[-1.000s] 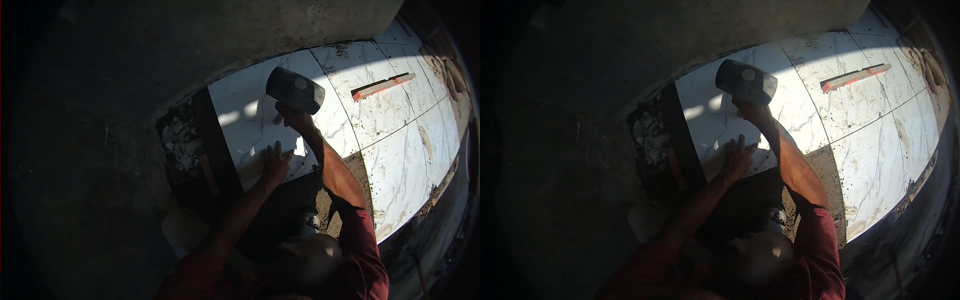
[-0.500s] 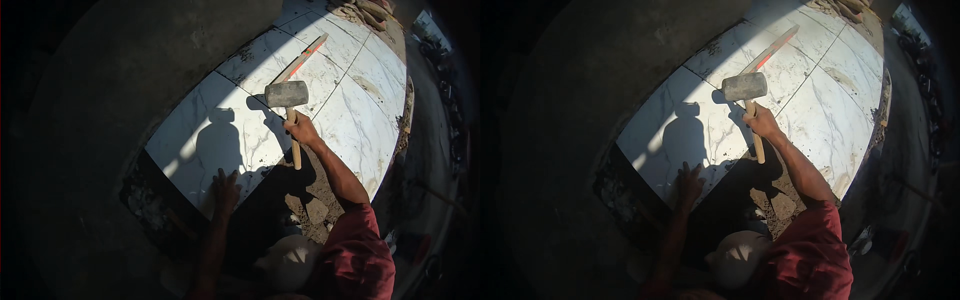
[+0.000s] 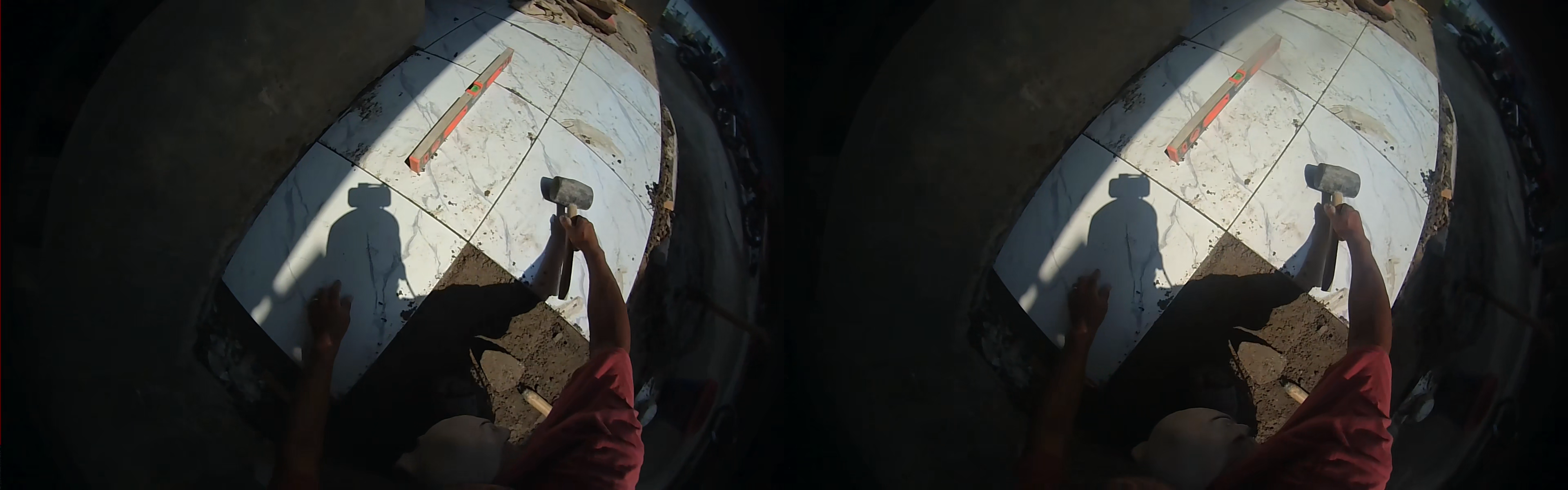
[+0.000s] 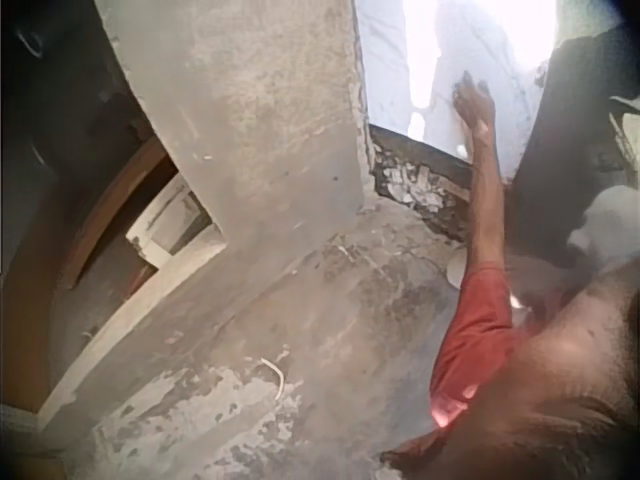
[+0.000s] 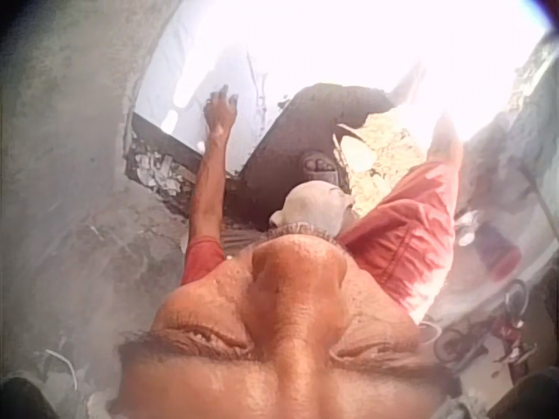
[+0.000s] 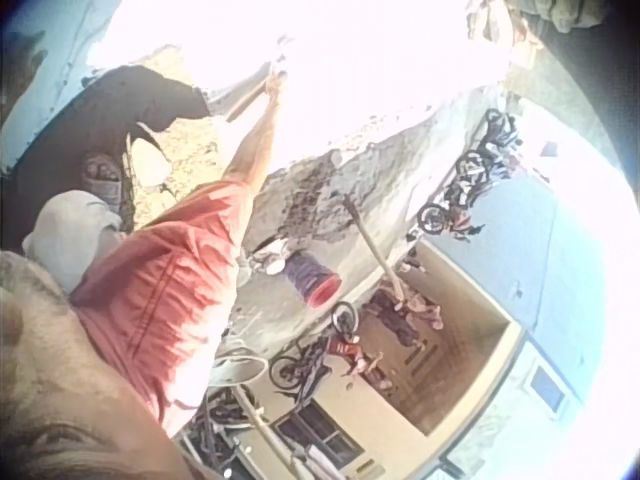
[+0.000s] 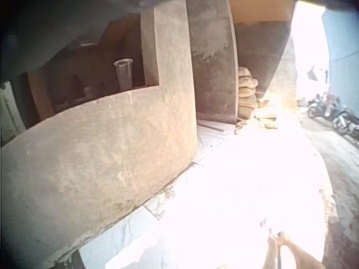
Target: The person places a large white tile onto a bed of mortar by hand, taps it repeatedly with a rubber mallet to level it, and uses a spirit level to check the alignment. The person then uses a trowel to add more mortar along the edge and continues tapping the tile into its final position.
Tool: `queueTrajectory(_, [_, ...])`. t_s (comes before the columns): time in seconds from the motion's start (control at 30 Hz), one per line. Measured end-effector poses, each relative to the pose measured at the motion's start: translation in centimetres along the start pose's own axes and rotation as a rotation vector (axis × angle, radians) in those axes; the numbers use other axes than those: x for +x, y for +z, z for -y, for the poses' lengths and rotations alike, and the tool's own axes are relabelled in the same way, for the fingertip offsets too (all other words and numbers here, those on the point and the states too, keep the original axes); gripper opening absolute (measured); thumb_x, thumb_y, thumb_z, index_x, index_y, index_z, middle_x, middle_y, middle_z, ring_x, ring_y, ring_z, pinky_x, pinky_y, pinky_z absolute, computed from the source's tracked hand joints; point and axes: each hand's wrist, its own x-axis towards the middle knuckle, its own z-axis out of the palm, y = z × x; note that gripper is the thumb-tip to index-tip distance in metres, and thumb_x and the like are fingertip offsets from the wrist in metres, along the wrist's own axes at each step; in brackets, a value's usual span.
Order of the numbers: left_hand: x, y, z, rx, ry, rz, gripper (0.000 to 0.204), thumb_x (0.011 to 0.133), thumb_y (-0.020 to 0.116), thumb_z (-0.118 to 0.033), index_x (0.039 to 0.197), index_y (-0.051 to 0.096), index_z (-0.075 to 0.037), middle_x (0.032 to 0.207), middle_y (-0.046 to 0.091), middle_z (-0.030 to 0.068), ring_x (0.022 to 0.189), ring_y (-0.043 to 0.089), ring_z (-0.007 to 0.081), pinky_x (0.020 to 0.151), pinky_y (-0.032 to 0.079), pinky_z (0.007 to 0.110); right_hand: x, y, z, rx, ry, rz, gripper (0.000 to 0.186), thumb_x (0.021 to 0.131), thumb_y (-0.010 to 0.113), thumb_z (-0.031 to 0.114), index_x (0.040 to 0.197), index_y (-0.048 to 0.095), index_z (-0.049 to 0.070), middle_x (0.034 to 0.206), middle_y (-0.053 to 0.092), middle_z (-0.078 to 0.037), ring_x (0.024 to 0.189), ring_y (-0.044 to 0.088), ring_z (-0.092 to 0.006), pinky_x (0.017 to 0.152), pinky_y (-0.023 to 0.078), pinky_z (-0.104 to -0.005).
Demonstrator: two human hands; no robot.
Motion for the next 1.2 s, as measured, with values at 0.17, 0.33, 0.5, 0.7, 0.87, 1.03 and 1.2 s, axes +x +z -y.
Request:
queueTrajectory(0.17, [4.8,1.0,0.6,0.17,0.125,-0.153,0.055,0.091,0.058,-0.039,0.138,0.048,-0.012,0.145,0.042,0.0175,0.131,0.042,0.0399,0.101,0.034,0.062,-3.2,0.2,7.7,-0.615,-0.064,-0.174,0.047,0.089,0.059,0.04,0.114,0.059,0.0,0.114,0.063,-0.022,0.11,0.059,-0.0376,0.089,0.047,-0.0502])
queueTrajectory(0.33, [4.4,3.4,0.6,0.266,-0.009,-0.091,0.063,0.094,0.052,-0.042,0.149,0.033,-0.017,0.157,0.024,0.015,0.143,0.025,0.0393,0.109,0.019,0.067,-4.6,3.5,11.4,-0.396,-0.615,-0.31,0.045,0.087,0.062,0.023,0.126,0.053,0.003,0.136,0.048,-0.019,0.127,0.045,-0.0366,0.103,0.038,-0.0479])
queueTrajectory(0.5, [4.7,4.1,0.7,0.254,0.003,-0.09,0.061,0.095,0.05,-0.042,0.148,0.035,-0.016,0.156,0.026,0.0157,0.142,0.026,0.0396,0.11,0.017,0.066,4.7,0.6,9.2,-0.492,-0.647,-0.507,0.039,0.086,0.063,0.015,0.122,0.055,0.004,0.132,0.053,-0.019,0.12,0.051,-0.04,0.099,0.042,-0.049])
queueTrajectory(0.7, [7.8,5.4,-5.2,0.091,0.194,-0.067,0.061,0.095,0.048,-0.044,0.147,0.039,-0.012,0.154,0.026,0.0224,0.142,0.021,0.0442,0.11,0.014,0.065,17.4,-7.0,3.0,-0.353,-0.122,-0.153,0.033,0.088,0.058,0.033,0.102,0.069,0.005,0.102,0.07,-0.016,0.094,0.066,-0.0354,0.083,0.052,-0.0394])
queueTrajectory(0.87, [15.8,5.4,-23.3,-0.185,0.635,0.141,0.077,0.089,0.053,-0.059,0.148,0.036,-0.012,0.155,0.026,0.0205,0.145,0.02,0.0388,0.114,0.009,0.061,23.9,-7.4,-3.2,-0.023,-0.18,-0.35,0.035,0.086,0.063,0.037,0.089,0.063,0.002,0.073,0.062,-0.009,0.066,0.058,-0.0206,0.062,0.045,-0.0352])
queueTrajectory(1.03, [19.0,6.4,-24.9,-0.123,0.849,0.226,0.076,0.081,0.05,-0.072,0.142,0.046,-0.027,0.154,0.033,0.0102,0.142,0.028,0.0356,0.112,0.012,0.065,27.2,-3.2,1.1,-0.065,-0.043,-0.489,0.054,0.083,0.066,0.04,0.118,0.062,0.0,0.106,0.069,-0.019,0.098,0.066,-0.0281,0.086,0.049,-0.0369])
queueTrajectory(1.2, [19.3,5.9,-26.4,-0.071,0.91,0.191,0.076,0.08,0.049,-0.075,0.14,0.049,-0.029,0.15,0.038,0.0125,0.137,0.036,0.0369,0.109,0.018,0.068,29.8,-3.4,0.9,-0.005,-0.072,-0.599,0.043,0.086,0.063,0.046,0.112,0.069,0.012,0.104,0.07,-0.014,0.1,0.066,-0.0304,0.086,0.05,-0.0391])
